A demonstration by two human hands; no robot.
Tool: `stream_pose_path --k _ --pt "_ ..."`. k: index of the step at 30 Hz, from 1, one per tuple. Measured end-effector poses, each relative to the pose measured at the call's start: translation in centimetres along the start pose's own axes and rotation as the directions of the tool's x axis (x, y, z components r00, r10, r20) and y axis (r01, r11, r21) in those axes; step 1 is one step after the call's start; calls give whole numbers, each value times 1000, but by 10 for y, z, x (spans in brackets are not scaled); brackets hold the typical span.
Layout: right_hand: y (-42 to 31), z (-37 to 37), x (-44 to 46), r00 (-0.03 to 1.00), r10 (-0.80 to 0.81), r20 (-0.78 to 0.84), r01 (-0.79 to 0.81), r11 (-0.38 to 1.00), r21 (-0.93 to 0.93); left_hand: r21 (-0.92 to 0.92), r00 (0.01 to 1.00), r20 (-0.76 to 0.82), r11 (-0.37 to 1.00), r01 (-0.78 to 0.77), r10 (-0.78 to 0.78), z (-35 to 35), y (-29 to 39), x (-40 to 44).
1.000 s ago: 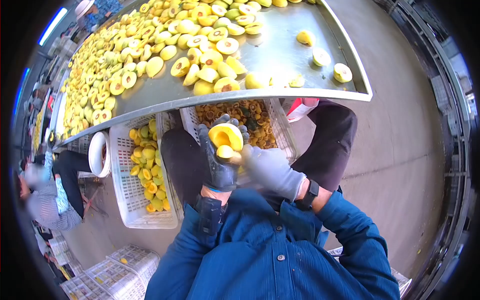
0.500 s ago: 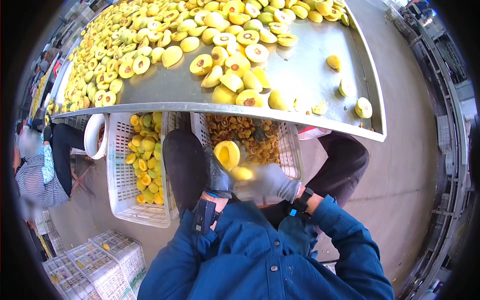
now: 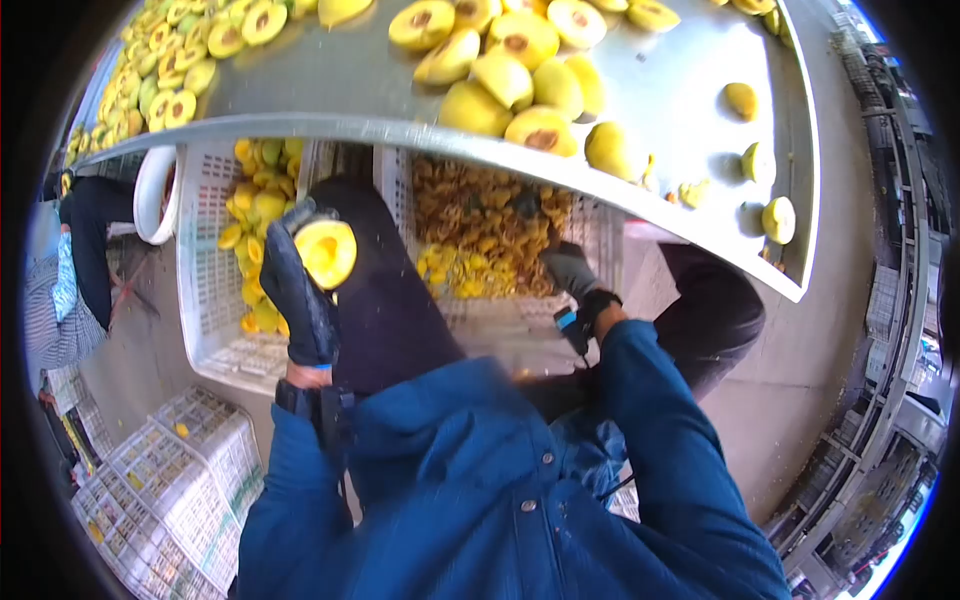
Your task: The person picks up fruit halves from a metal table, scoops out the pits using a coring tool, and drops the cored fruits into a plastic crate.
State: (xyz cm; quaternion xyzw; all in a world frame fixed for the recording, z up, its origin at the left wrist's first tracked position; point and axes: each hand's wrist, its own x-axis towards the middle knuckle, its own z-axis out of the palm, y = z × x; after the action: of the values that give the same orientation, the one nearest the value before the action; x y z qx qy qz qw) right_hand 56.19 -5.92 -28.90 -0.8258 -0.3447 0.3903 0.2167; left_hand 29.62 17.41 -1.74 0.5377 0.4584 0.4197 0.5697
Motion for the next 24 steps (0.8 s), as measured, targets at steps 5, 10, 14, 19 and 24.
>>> stream_pose_path --k 5,10,14,19,24 --pt "-30 -12 4 914 406 -6 -374 848 374 -29 1000 -7 1000 12 -13 -13 -15 -1" --pt "-60 -30 4 972 235 -16 -204 877 435 -311 977 7 928 205 -213 -20 -8 6" --pt "-110 -47 -19 955 290 69 -283 811 512 -599 947 121 738 309 -298 -34 5 1" --pt "-130 -54 -55 982 158 102 -188 847 497 -827 938 217 459 324 -271 -61 0 -9" --pt "-177 -84 -118 976 132 175 -196 883 426 -825 888 185 423 374 -422 -128 -35 -25"
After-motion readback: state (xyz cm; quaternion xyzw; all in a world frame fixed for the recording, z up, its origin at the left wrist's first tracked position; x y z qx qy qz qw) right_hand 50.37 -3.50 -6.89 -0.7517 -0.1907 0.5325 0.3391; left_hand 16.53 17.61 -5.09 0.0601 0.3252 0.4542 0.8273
